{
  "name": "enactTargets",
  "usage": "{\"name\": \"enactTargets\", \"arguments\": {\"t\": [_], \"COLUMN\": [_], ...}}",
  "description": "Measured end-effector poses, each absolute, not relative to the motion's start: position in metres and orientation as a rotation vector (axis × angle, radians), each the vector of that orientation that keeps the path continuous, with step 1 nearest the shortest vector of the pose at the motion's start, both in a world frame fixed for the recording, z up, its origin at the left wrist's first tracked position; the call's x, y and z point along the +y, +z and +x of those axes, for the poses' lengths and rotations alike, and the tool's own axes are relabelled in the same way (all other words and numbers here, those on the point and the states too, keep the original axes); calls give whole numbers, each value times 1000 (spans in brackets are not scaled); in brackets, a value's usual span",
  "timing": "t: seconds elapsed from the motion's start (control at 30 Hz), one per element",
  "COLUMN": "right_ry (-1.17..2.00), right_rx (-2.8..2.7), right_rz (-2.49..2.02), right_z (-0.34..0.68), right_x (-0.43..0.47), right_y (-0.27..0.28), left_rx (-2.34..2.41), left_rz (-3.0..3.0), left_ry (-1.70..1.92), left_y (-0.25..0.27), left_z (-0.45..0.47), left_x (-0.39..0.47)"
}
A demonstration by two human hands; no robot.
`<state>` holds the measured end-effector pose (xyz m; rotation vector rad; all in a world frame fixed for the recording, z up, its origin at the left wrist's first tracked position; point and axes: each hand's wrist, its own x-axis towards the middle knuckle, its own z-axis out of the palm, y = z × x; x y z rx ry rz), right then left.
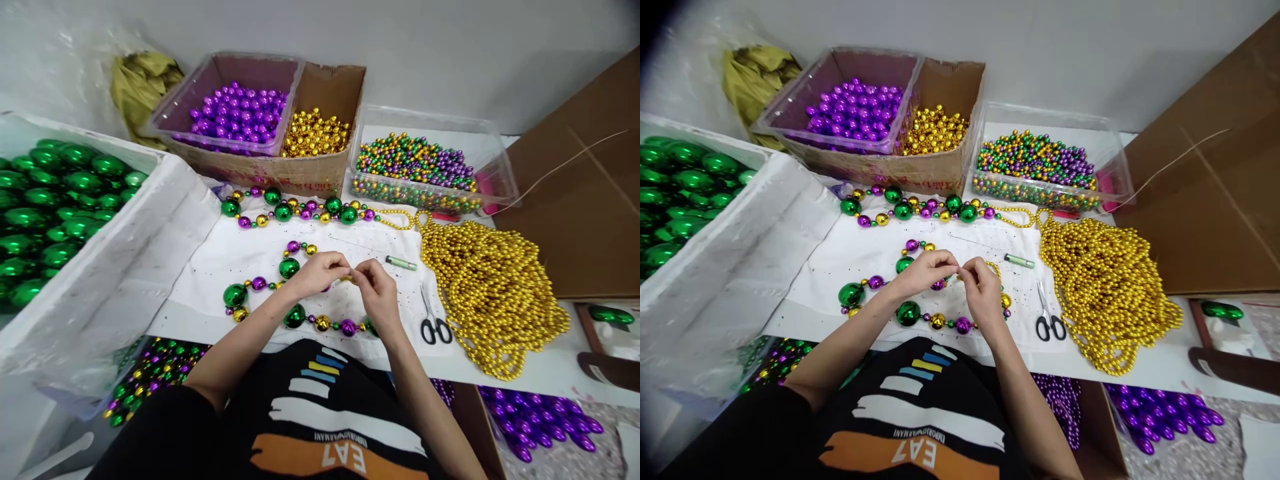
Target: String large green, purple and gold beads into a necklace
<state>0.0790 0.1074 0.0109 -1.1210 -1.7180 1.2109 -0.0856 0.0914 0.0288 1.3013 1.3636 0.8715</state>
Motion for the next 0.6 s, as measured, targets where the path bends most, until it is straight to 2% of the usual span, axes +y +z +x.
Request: {"name": "enactTargets", "arguments": {"t": [0.17, 0.37, 0.43, 0.6], "right_ry": [1421, 1431, 1310, 740], "right_rx": [-1507, -1319, -1437, -1838], "right_rz": [-1112, -1172, -1178, -1101], "right_z": [83, 93, 96, 97], "right_x": [110, 113, 112, 100], "right_y": [16, 9, 8, 17], "left_rx": [1262, 1060, 1081, 1352], "left_rz": [1331, 1143, 1065, 1192], "left_ry": [850, 934, 989, 897], "left_y": [29, 13, 7, 9], "left_z": [-95, -110, -110, -100], "left_x": [88, 79, 76, 74]}}
